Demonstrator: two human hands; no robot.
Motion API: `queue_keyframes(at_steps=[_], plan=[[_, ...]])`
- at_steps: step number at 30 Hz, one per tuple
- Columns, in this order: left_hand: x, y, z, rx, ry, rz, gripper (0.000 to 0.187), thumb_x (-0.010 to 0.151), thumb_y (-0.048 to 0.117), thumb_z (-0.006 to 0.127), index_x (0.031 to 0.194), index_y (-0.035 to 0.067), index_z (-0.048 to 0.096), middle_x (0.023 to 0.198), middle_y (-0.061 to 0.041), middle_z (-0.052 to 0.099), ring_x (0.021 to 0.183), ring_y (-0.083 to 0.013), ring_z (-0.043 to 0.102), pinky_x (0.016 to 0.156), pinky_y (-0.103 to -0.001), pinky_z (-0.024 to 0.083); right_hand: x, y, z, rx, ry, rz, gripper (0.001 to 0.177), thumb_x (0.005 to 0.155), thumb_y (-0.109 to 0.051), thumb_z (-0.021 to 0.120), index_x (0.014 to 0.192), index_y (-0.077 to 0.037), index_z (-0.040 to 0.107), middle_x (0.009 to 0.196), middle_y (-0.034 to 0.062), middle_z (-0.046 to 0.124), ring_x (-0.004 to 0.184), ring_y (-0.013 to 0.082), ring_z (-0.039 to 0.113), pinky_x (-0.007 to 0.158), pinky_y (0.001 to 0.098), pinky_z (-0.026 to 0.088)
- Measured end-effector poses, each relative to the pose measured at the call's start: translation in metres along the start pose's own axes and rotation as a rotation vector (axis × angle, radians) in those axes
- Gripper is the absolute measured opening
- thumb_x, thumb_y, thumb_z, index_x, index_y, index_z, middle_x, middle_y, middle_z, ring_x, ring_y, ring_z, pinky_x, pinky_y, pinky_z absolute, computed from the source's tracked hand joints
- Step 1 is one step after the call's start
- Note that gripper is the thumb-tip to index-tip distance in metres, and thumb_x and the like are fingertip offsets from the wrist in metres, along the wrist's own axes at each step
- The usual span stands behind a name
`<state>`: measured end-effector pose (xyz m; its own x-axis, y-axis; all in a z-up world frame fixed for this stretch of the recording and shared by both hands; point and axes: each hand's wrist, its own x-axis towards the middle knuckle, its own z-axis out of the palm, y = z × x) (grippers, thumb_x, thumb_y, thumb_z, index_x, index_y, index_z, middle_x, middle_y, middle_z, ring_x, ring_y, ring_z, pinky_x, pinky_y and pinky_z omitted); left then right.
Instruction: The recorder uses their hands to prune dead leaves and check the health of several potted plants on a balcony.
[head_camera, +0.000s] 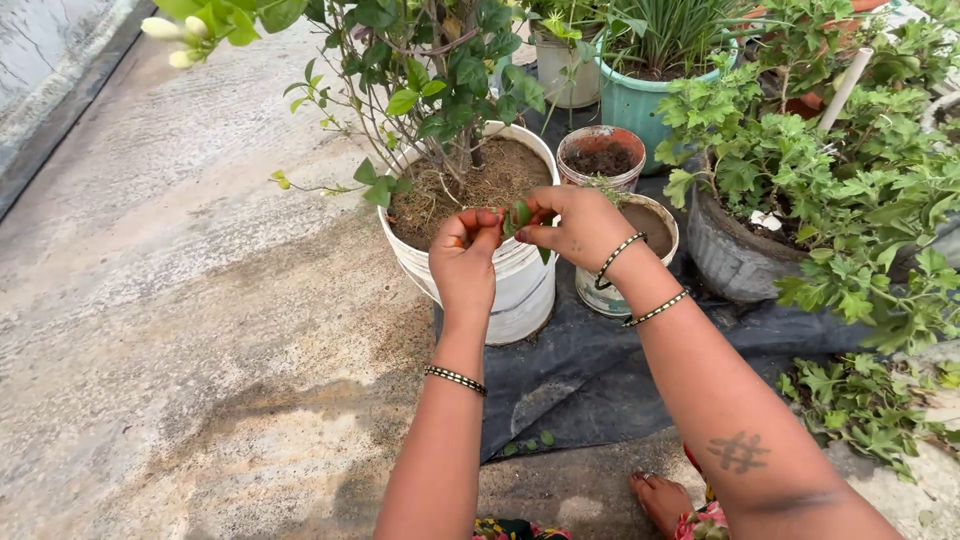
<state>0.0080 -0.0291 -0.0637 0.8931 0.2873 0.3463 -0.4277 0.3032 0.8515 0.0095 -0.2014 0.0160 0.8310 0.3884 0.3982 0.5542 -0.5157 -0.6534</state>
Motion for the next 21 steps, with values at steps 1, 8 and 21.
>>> queue_keyframes(at_steps=[1,8,21], plan=[[0.0,-0.001,-0.001,-0.058,0.004,0.018,0.008,0.094,-0.006,0.067,0.1,-0.001,0.07,0.098,-0.006,0.074,0.092,-0.0115,0.07,0.085,-0.026,0.058,0.0,-0.004,0.0,-0.065,-0.003,0.005,0.032,0.078,-0.028,0.083,0.102,-0.008,0.074,0.088,0.0087,0.075,0.08,0.0232,0.073,0.073,0.0364,0.056],[-0.003,0.014,-0.012,-0.064,-0.02,0.065,0.015,0.095,-0.011,0.069,0.095,0.0,0.058,0.093,-0.006,0.067,0.087,-0.0114,0.065,0.078,-0.026,0.055,-0.013,-0.031,0.013,-0.358,0.108,-0.09,0.028,0.081,-0.028,0.086,0.09,-0.005,0.073,0.09,0.0114,0.071,0.092,0.0324,0.066,0.081,0.0432,0.052],[-0.008,0.01,-0.019,-0.018,-0.108,-0.23,0.034,0.088,-0.003,0.073,0.121,0.002,0.065,0.095,-0.01,0.074,0.08,-0.0115,0.069,0.067,-0.025,0.055,-0.056,-0.009,0.045,-0.212,0.321,-0.146,0.054,0.086,-0.019,0.08,0.136,-0.012,0.061,0.129,0.0119,0.064,0.123,0.0347,0.057,0.105,0.0454,0.044]])
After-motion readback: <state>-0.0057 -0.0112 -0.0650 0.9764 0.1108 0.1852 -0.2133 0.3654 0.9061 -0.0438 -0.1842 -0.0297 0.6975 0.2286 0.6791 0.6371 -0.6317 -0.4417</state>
